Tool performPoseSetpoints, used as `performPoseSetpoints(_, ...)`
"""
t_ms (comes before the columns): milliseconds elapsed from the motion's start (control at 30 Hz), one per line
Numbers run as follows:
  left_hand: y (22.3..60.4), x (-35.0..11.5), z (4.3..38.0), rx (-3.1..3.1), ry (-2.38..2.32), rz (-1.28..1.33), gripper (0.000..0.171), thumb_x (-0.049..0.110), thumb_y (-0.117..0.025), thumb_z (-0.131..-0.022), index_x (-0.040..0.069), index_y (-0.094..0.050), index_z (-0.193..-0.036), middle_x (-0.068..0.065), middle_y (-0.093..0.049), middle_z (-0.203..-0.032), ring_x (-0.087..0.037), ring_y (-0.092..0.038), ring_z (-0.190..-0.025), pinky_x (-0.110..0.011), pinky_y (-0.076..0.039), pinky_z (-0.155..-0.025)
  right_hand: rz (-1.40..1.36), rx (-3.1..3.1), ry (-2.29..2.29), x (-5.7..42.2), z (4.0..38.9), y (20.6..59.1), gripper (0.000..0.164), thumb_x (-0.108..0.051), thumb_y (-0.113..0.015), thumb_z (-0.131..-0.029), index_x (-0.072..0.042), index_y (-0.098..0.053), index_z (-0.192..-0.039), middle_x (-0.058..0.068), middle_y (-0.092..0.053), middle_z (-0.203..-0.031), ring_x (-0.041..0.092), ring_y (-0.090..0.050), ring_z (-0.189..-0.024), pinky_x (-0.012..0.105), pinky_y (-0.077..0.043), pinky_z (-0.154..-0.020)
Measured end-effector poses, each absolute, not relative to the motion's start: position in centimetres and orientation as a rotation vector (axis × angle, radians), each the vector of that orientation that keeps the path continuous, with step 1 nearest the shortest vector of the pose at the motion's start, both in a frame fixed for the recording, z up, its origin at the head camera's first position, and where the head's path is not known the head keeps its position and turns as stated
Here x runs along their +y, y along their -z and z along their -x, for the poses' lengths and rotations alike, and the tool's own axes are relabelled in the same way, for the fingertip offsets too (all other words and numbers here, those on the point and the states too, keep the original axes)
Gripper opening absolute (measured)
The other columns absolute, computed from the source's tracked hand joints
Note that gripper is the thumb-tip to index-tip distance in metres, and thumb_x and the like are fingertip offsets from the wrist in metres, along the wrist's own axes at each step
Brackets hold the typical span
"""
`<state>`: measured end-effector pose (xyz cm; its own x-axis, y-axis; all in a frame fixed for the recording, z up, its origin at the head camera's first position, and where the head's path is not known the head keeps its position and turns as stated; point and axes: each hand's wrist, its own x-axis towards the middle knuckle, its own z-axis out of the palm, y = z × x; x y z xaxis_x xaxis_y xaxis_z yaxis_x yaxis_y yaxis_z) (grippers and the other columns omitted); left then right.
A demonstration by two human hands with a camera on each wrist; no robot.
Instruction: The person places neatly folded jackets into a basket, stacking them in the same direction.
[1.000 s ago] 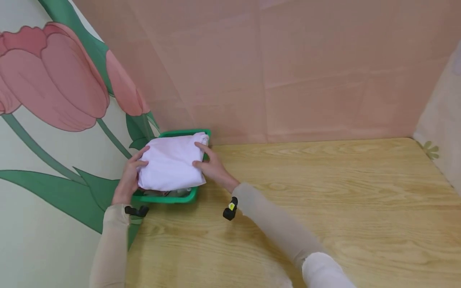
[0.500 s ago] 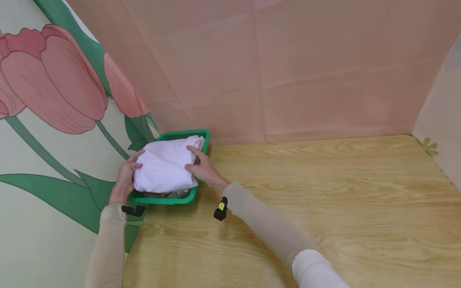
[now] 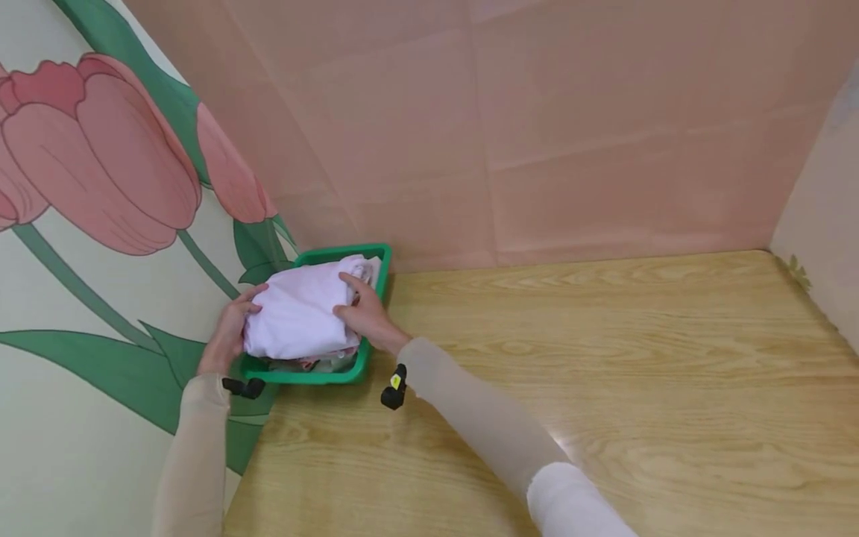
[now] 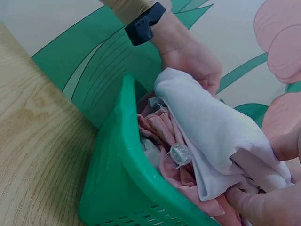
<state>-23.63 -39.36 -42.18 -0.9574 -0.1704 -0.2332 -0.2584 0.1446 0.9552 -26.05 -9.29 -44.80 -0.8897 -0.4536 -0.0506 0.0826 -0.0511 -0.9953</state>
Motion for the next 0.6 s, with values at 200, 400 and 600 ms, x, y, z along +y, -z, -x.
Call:
performPoseSetpoints(200,42.3,-39.5,24.4,2.419,-1.828,0.489,0.061,0.002,-0.034,-0.108,0.007,-0.029,-0.169,-0.014,-0.012,-0.179,-0.033,-0.013,-0.164,-0.049,-0.014,-0.134,0.361,1.899,1.988,-10.0,26.0,44.8,0.070,-0.008,-0.067,-0.102,-0.031,-0.043,-0.164,0.010,-0.053,-0.097,0.013,-0.044,-0.055,0.031,-0.042,-0.048)
performPoseSetpoints(400,42.8,-39.6,25.1,2.540,-1.703,0.483,0.055,0.005,-0.038,-0.111,0.005,-0.036,-0.166,-0.015,-0.020,-0.178,-0.032,-0.015,-0.164,-0.049,-0.014,-0.134,0.309,1.924,1.969,-10.6,26.1,45.1,0.073,-0.006,-0.065,-0.101,-0.030,-0.040,-0.165,0.018,-0.054,-0.141,0.014,-0.048,-0.063,0.028,-0.043,-0.052)
performPoseSetpoints(600,43.6,-39.5,25.0,2.676,-1.513,0.442,0.051,0.010,-0.043,-0.112,0.006,-0.044,-0.162,-0.017,-0.030,-0.174,-0.033,-0.035,-0.156,-0.042,-0.036,-0.124,0.269,1.918,1.919,-10.1,26.3,45.5,0.074,-0.003,-0.063,-0.101,-0.023,-0.038,-0.167,0.013,-0.027,-0.175,0.031,-0.043,-0.141,0.041,-0.052,-0.101)
